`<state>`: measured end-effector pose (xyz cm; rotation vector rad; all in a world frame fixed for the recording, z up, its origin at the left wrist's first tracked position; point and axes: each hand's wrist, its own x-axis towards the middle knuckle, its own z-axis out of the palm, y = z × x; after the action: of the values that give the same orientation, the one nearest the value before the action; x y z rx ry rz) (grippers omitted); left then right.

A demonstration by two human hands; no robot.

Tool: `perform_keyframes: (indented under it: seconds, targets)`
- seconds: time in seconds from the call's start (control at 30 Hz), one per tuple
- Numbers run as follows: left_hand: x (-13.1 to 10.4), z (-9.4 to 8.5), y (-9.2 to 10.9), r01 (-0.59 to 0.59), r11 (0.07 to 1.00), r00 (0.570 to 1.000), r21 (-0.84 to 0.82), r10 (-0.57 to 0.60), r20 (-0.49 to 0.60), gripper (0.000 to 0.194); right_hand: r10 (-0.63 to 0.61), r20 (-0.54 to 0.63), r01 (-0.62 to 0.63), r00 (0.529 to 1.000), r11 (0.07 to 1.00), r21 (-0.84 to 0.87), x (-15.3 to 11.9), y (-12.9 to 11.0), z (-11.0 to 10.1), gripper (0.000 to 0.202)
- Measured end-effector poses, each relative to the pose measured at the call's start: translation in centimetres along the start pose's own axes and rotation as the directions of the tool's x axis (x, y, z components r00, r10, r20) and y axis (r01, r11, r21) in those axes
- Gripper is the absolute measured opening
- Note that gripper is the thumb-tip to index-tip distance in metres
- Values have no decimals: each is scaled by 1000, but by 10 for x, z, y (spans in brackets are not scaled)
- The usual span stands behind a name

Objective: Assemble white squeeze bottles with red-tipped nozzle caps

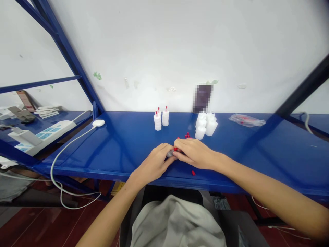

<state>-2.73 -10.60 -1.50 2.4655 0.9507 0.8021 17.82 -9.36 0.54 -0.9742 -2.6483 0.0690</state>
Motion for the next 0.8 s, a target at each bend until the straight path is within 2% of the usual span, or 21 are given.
perform_keyframes:
  seconds: [0.17,0.27,0.37,0.4,0.47,0.53,0.6,0.7,0.8]
  targets:
    - [-3,0,2,-100,993,994,68,102,-26,14,8,-5,-7,1000,965,260,2,-2,6,28]
    - [-6,4,1,-165,966,967,199,198,-159,15,43,-61,-13,997,906,423,4,-2,5,32]
    - [-7,8,-1,-159,936,930,315,249,-272,22,173,-195,-51,965,859,509,3,5,-5,38]
    - [-7,9,-2,-146,934,929,326,243,-279,23,196,-221,-72,955,880,470,2,8,-9,38]
    - [-6,8,-2,-111,941,947,321,198,-252,25,188,-198,-130,962,953,272,0,14,-15,36]
    - [-5,6,-1,-66,950,974,305,128,-189,28,172,-105,-172,979,985,11,-3,19,-18,30]
    - [-4,4,1,-20,956,991,293,58,-121,29,187,-13,-186,982,966,-177,-4,21,-16,25]
    - [-3,3,2,37,961,997,272,-18,-70,30,215,48,-190,975,933,-305,-5,20,-12,23]
    - [-3,3,1,82,968,995,236,-67,-72,38,259,28,-239,966,924,-299,-6,18,-13,23]
